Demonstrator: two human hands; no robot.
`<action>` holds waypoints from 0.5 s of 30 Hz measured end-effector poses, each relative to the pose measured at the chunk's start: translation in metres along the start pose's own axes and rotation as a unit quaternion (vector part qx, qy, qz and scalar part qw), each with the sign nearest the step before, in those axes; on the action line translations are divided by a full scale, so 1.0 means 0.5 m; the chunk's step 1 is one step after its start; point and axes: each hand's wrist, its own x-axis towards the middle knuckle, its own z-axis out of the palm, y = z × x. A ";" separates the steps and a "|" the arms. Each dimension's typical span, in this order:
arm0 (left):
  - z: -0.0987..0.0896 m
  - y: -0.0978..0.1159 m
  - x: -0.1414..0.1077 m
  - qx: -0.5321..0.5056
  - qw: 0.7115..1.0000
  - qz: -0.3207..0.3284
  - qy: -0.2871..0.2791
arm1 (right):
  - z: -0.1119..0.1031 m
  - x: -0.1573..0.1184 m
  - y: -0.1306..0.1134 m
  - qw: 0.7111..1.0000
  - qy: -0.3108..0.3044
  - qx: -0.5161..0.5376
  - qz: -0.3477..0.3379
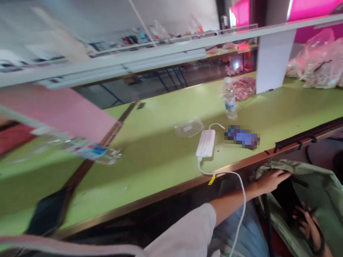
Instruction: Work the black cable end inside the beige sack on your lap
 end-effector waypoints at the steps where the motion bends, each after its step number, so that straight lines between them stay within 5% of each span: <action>1: -0.037 -0.009 0.011 0.056 0.997 0.055 -0.016 | 0.006 -0.001 0.001 1.000 -0.008 0.004 0.004; 4: -0.138 -0.004 0.027 0.190 0.965 0.177 -0.025 | 0.028 -0.011 -0.007 0.999 -0.027 -0.018 -0.027; 7: -0.194 0.035 -0.001 0.256 0.944 0.208 0.000 | 0.043 -0.023 -0.024 0.996 -0.041 -0.055 -0.064; 12: -0.145 0.105 -0.145 0.263 0.956 0.127 0.034 | 0.048 -0.014 -0.041 0.996 -0.034 -0.064 -0.052; 15: -0.116 0.163 -0.218 0.213 0.969 0.125 -0.016 | 0.055 -0.042 -0.060 0.995 -0.018 -0.067 -0.074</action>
